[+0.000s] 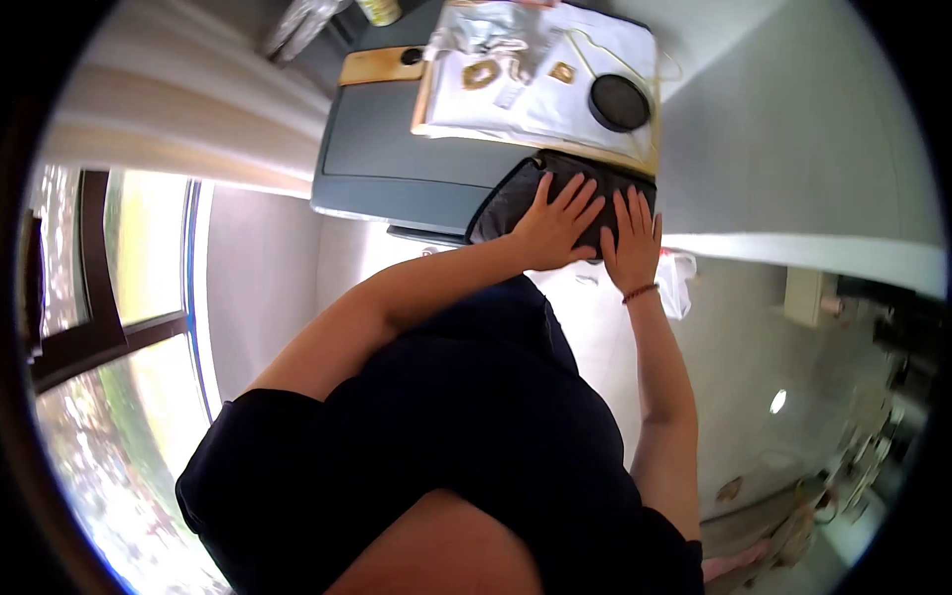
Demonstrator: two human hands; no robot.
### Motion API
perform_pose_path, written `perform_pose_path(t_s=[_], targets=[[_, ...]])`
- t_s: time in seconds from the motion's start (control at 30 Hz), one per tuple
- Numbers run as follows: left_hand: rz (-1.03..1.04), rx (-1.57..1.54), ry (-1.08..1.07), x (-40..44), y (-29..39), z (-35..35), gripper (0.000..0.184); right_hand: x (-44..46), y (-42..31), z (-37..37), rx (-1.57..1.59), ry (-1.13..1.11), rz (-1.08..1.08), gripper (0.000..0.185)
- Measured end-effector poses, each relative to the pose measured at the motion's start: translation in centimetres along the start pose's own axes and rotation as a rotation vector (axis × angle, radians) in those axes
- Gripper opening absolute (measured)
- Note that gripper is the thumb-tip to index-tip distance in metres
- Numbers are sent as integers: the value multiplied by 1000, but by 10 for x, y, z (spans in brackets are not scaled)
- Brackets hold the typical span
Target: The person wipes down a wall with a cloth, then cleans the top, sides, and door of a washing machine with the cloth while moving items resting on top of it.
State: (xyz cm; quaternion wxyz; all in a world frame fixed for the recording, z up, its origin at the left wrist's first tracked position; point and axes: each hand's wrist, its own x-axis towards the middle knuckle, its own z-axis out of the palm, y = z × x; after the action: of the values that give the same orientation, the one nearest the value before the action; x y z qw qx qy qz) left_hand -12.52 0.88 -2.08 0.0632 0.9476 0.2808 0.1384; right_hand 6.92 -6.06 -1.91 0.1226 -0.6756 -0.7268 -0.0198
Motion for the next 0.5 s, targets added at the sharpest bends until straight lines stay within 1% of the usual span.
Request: perform_pose_path(t_s=[0.03,0.07,0.1,0.13,0.23,0.3,0.4,0.47,0.5], targets=[[1,6,8,-11,-2,-5,83,-2,-6,-1,10,2,-37,63],[-4,-24,-4,-22,-6,-16,80,-4,-12,-3,20,1,-74,65],[-3,10,-6,-36,-10,-21,78,-6,-22,-5,17,-29,-103,71],[-1,47,-12,-49,-18,-24,76,-6,-37,-9,43,-55,-136,76],[-45,249,92,-88,-46,-22,77,-1,-83,-2,35,-72,-190,84],[-130,188,69,-111,-65,-33,81,10,-116,6,15,-77,-201,88],[-235,117,27,-147,-97,-57,85,30,-163,20,2,-42,-296,86],[-290,90,71,-171,-122,-63,84,48,-192,23,4,-89,-366,85],[-320,76,68,-185,-134,-70,87,57,-210,22,20,-125,-388,85]])
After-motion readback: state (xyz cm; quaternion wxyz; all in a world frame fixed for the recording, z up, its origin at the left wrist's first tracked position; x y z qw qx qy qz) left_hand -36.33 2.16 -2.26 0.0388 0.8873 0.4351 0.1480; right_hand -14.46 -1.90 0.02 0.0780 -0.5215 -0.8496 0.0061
